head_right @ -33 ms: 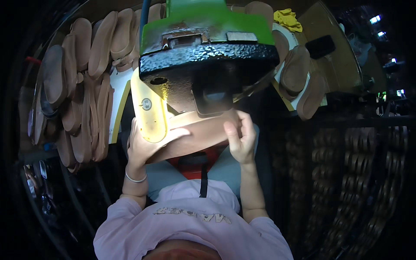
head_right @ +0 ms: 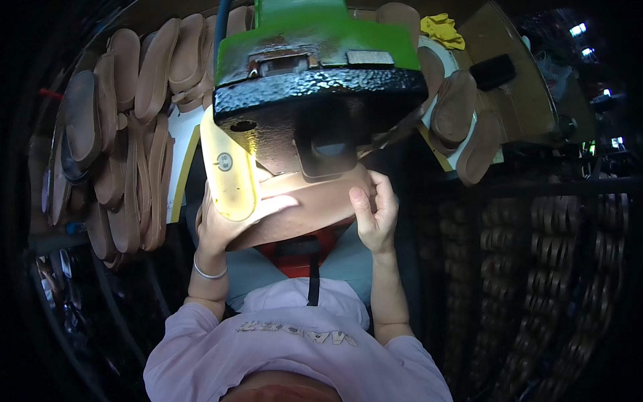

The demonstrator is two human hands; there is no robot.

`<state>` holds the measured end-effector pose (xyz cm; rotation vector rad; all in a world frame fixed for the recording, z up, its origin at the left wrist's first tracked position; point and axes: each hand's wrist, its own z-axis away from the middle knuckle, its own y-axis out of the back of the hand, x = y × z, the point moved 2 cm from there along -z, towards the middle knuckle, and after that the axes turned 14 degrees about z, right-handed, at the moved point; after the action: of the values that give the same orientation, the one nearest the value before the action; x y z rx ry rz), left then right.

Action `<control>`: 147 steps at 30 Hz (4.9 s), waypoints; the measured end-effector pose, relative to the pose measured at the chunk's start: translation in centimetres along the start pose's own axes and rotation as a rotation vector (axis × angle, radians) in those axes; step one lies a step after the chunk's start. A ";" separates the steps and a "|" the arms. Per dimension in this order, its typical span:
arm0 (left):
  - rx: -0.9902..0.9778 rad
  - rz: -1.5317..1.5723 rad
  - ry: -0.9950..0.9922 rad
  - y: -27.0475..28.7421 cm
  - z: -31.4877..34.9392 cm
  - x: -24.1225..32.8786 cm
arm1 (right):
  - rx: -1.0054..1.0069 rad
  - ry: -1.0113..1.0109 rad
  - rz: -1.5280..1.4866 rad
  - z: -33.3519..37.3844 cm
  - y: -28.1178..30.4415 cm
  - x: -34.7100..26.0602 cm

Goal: The person repeatedly picks up brown shoe insoles from a stack and presses their edges against a rotating grinding wheel on a green machine. After grinding, the person places the insoles onto a growing pile on the table. The process is repeated continuously throughout the clip.

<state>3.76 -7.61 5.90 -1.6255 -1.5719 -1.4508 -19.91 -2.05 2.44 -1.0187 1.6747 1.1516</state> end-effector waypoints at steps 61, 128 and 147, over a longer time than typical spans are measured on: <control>0.247 0.724 0.257 -10.4 4.4 -3.4 | -0.440 -0.859 -0.293 20.4 2.7 5.6; 0.433 1.106 0.721 -8.5 3.9 -17.9 | 0.962 -0.220 -1.123 -4.9 22.8 16.6; 1.375 0.931 0.546 9.3 -13.3 -16.4 | 0.639 -0.687 -0.780 -1.3 21.7 16.0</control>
<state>10.74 -28.55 -0.83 -0.7351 -0.8176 -0.0905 -45.39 -0.43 -6.38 -0.6389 0.8446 0.3231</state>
